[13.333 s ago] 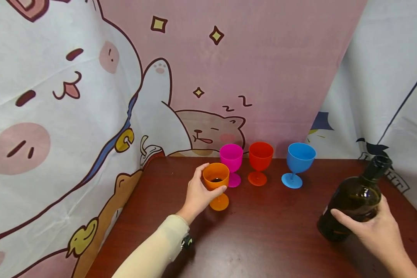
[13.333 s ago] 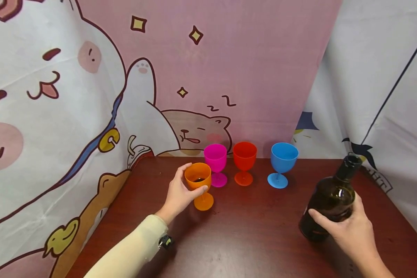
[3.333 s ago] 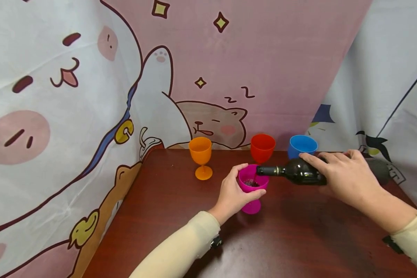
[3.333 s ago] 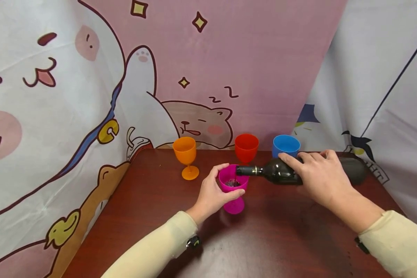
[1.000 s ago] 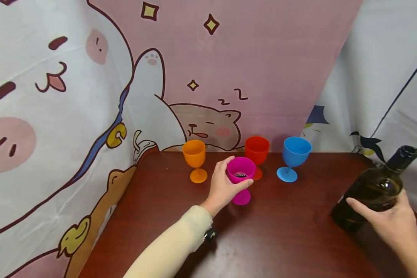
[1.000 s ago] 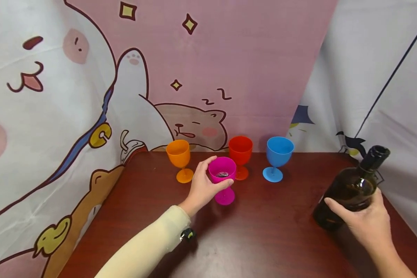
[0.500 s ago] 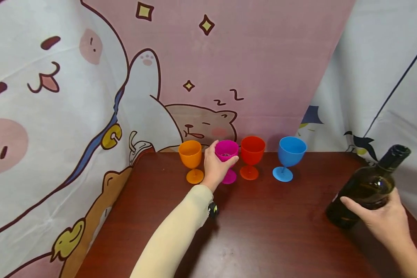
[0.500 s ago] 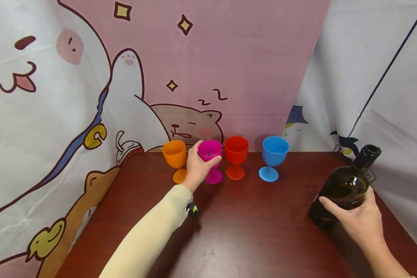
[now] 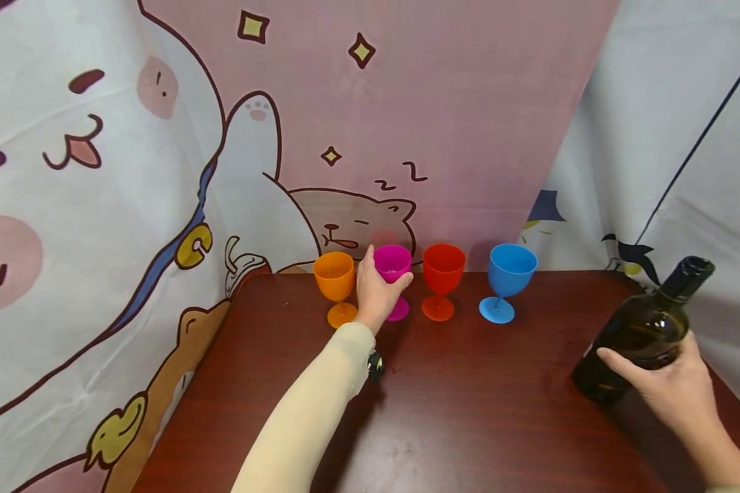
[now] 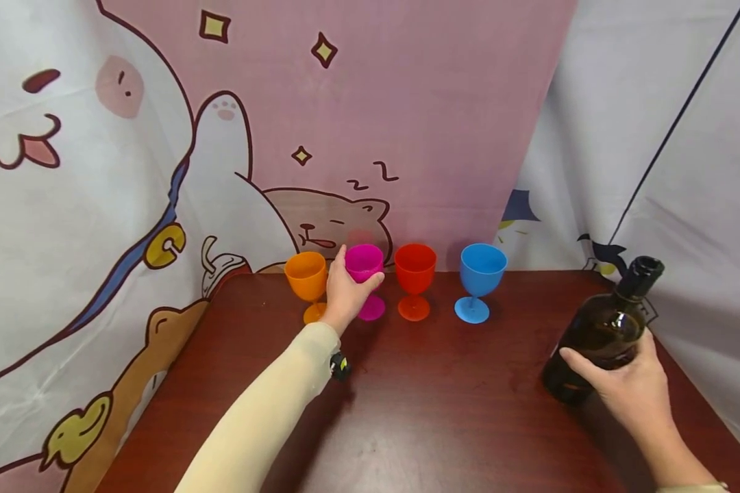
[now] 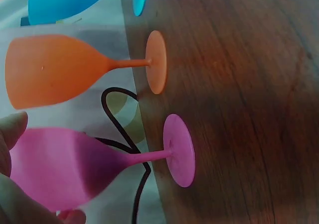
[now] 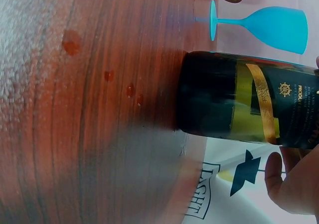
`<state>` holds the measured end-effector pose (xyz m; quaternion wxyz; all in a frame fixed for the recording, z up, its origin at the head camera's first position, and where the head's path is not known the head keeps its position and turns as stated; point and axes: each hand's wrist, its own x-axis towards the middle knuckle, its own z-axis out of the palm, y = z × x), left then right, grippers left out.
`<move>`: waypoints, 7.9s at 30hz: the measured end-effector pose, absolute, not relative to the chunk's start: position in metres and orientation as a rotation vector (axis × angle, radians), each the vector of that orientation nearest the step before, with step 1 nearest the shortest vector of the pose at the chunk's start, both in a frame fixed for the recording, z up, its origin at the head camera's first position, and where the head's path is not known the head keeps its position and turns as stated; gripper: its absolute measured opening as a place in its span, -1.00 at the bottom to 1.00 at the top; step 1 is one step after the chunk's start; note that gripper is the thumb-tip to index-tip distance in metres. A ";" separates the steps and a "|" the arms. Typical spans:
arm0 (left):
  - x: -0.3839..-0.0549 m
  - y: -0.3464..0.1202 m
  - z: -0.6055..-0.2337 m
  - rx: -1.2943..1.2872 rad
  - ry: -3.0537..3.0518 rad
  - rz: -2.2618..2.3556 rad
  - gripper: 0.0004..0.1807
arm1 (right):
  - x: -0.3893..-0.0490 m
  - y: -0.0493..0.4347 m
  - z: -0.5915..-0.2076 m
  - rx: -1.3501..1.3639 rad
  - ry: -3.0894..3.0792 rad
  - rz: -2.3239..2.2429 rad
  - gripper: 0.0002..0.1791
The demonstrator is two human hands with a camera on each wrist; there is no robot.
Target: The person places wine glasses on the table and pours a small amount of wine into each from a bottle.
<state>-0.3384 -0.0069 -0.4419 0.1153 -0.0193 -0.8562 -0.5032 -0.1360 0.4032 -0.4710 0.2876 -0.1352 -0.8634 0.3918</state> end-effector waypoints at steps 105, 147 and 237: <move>-0.239 -0.022 -0.453 -0.528 -2.631 -1.450 -0.03 | -0.196 0.298 -0.326 0.758 -2.416 -0.265 0.17; -0.242 -0.019 -0.455 -0.521 -2.626 -1.461 -0.02 | -0.202 0.302 -0.322 0.770 -2.331 -0.314 0.14; -0.245 -0.022 -0.458 -0.557 -2.613 -1.506 -0.02 | -0.143 0.418 -0.462 -0.371 -2.295 1.083 -0.19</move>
